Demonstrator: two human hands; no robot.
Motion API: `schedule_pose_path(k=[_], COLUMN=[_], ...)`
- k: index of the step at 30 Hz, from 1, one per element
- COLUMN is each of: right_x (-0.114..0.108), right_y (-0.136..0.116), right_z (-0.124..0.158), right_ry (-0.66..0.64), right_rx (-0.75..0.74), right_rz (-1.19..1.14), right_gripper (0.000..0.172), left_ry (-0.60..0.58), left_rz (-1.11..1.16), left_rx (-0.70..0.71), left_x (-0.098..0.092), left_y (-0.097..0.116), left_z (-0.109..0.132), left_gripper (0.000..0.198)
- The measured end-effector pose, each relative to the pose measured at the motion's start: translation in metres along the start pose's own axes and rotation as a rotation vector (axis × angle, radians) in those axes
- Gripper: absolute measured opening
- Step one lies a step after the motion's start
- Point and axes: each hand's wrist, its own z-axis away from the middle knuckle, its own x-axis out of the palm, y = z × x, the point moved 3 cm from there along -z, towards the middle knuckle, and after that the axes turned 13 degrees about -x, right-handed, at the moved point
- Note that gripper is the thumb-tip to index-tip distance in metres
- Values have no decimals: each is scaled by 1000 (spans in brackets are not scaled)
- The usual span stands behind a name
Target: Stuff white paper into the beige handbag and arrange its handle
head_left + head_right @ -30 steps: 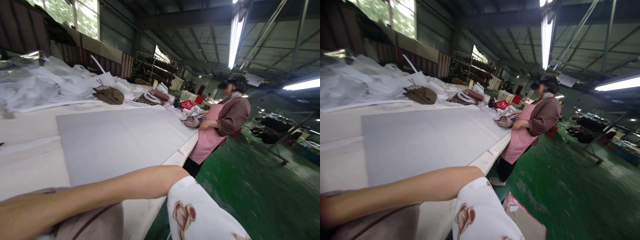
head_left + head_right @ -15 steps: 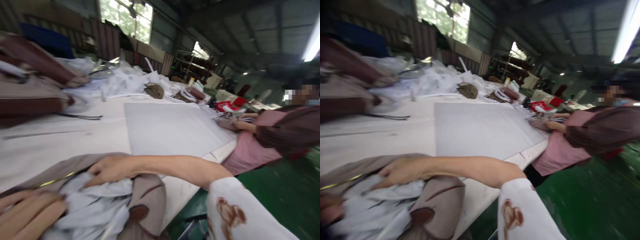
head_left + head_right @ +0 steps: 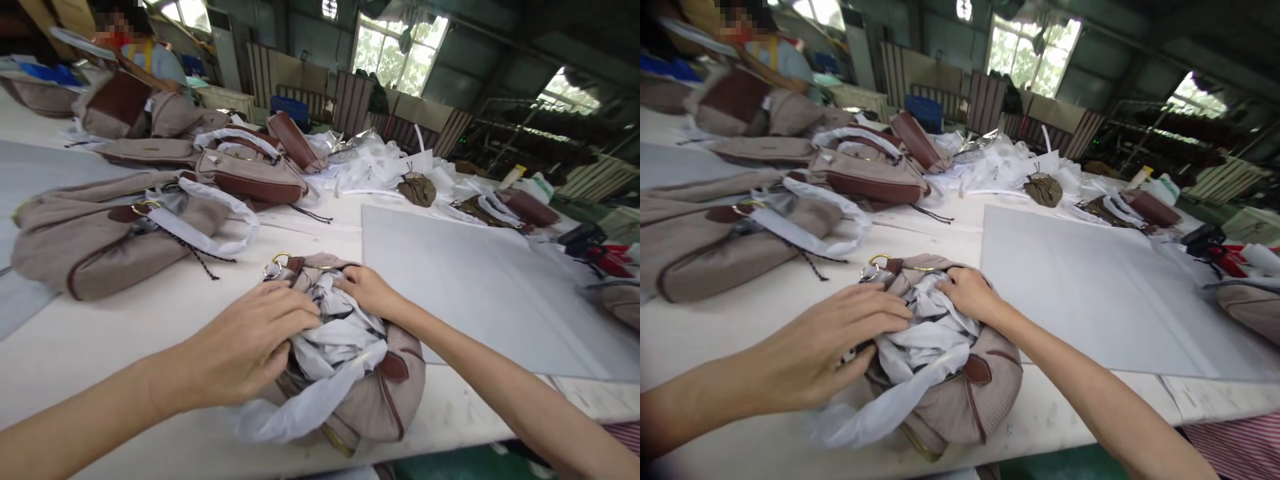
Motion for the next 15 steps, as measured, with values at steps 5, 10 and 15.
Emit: schedule_pose_path(k=[5, 10, 15], right_x=[-26, -12, 5], right_y=[-28, -67, -60], right_z=[42, 57, 36], right_ry=[30, -123, -278], right_rx=[-192, -473, -594], right_rz=[86, 377, 521], right_gripper=[33, 32, 33], left_ry=[208, 132, -3], left_rz=[103, -332, -428], left_rx=[-415, -551, -618], left_x=[-7, 12, 12], left_y=[-40, -41, -35], left_z=[8, -19, -27], left_gripper=[36, 42, 25])
